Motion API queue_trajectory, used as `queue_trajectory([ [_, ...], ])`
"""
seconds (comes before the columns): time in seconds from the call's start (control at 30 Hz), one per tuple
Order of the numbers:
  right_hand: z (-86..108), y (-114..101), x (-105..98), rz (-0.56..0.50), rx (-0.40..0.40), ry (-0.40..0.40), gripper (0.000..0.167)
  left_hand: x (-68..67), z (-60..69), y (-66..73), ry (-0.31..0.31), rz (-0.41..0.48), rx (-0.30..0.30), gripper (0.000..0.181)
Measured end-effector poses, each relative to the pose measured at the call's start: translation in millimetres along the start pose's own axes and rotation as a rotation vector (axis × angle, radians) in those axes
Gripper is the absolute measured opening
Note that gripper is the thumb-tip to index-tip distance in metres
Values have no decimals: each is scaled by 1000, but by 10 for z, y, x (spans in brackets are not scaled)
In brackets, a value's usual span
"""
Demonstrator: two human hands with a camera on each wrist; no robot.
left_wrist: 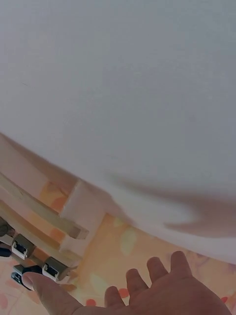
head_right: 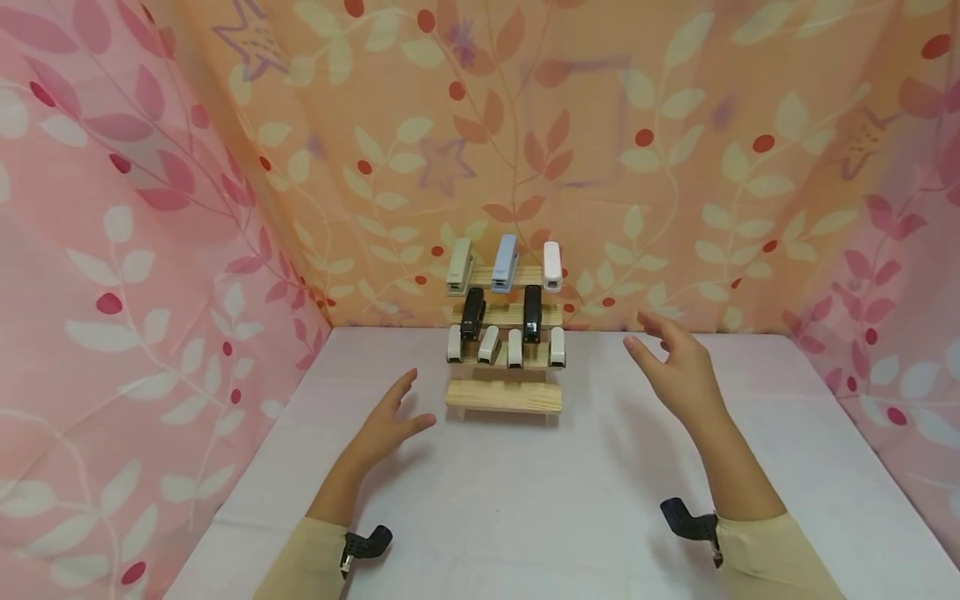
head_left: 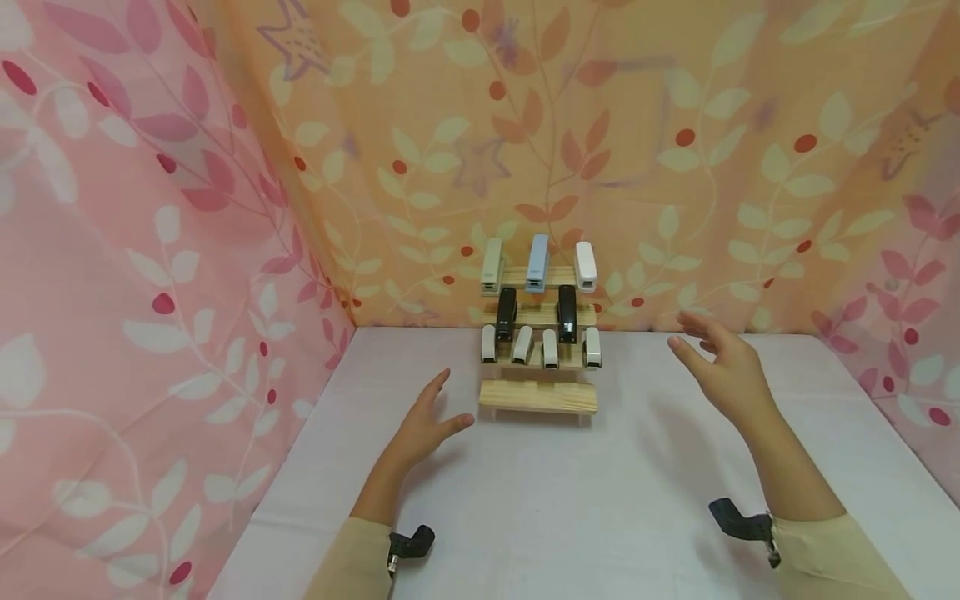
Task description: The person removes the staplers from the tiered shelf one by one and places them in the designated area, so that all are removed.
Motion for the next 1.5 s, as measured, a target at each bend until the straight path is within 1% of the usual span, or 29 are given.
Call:
queue_trajectory([
  [0.13,-73,-45,56,-19,-13,0,63,80,-24,-16,-5,12,2,98],
  [0.3,-165,-140,111,-51,-10,-23,62,167,-47,-34,-13,25,-1,99],
  [0.47,-265,-219,179,-96,8,-40,60,253,-59,-34,-26,48,-2,96],
  [0.57,-341,-249,248,-106,17,-40,58,292,-88,-25,-34,53,11,96],
  [0.77,-497,-318,391,-145,10,-35,56,316,-192,7,-3,91,36,93],
  [0.83,-539,-336,430,-139,12,-42,58,331,-224,12,-3,128,37,90],
  [0.93,-597,-340,490,-126,21,-54,61,367,-257,5,-22,200,20,87],
  [1.0,-639,-331,538,-125,21,-59,61,392,-264,-1,-34,248,3,85],
  [1.1,-709,-317,615,-142,17,-66,61,420,-260,-19,-34,285,-20,82],
  [1.2,-772,-310,673,-146,19,-72,62,450,-265,-45,-29,343,-18,78],
  [1.3,-810,-316,702,-133,37,-83,64,494,-280,-73,-32,410,-22,75],
  [1.4,-847,-341,739,-121,55,-107,67,538,-280,-77,-31,440,-37,72],
  [1.5,-889,-359,800,-116,69,-130,65,562,-270,-72,-28,450,-49,68],
])
Point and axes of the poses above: each hand's wrist, its own z-axis away from the middle knuckle, its own x-axis out of the palm, y = z × x, the point moved 1 cm from there along -z, towards the middle knuckle, and after that the axes turned 14 degrees about y, right-handed, at the moved point
